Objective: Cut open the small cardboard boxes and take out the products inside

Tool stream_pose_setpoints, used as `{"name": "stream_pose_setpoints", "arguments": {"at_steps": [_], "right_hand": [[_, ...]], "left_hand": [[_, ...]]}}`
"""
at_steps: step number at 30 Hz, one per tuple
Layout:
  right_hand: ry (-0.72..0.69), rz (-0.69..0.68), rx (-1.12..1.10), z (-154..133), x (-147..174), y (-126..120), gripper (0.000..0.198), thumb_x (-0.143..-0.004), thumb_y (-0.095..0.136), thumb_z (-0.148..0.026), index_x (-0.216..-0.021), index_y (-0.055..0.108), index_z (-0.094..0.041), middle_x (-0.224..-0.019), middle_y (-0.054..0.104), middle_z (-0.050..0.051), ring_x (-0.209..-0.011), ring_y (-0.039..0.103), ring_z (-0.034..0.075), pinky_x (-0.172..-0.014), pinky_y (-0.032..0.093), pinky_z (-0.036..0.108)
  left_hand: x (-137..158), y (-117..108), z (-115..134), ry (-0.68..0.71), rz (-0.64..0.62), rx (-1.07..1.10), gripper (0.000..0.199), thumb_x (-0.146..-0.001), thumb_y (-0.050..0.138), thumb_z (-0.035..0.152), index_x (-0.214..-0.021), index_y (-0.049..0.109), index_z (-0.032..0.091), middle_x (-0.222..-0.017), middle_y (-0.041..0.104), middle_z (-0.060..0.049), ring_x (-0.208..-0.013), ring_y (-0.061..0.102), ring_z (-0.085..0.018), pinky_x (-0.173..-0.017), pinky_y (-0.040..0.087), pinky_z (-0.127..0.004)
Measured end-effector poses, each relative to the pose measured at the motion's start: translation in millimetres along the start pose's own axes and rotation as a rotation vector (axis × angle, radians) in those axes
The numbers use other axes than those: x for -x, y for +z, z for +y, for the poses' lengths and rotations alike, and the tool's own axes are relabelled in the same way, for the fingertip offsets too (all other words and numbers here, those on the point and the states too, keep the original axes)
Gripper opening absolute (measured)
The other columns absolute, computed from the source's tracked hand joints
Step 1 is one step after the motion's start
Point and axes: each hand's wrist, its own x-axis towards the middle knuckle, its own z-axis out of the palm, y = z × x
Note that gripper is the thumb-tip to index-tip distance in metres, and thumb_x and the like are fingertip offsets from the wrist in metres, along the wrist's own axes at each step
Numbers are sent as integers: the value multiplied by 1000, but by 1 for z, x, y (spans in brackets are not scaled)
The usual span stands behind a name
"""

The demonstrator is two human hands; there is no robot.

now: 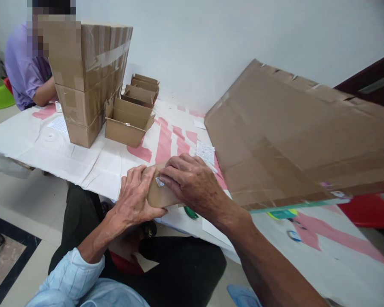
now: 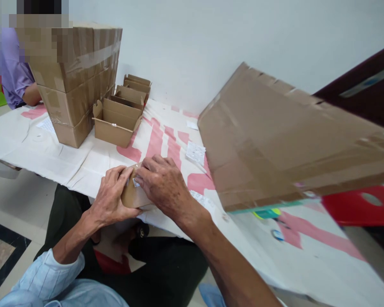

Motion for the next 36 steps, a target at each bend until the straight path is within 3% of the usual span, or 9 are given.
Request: {"name": "stream_pose_setpoints", "arguments": {"at_steps": [5,7,18,36], "right_hand": [[-3,-32,-38,-2,3,-4,7,-98,73,-24,-103,77,-21,-99,73,9,-96,59,26,-82,39,38],[7,-55,-34,-3,3,-6,13,-95,78,-27,-106,76,-21,-101,73,9,-98,60,27,-83,40,38],[12,-37,-1,-3,4,0,5,-96,75,-25,-97,75,-20,-97,73,9,-95,60,26,-82,37,38],[-104,-32,-3,-8,6,-6,21,-98,67,-15,-80,77,-21,-82,71,6,-87,57,23,-80,39,38]], "left_hand": [[0,2,1,-5,1,0,112,-63,93,43,-159,40,24,-154,49,-19,-142,46,-44,-111,45,-64],[0,4,1,-3,6,-3,110,-63,93,43,-159,41,24,-154,49,-19,-142,46,-44,-111,46,-63],[1,2,3,-8,-16,-20,110,-62,93,44,-157,42,22,-155,47,-21,-143,45,-44,-111,44,-65],[0,4,5,-11,-11,-16,112,-62,94,46,-158,40,25,-155,48,-21,-141,46,-45,-110,45,-66]]}}
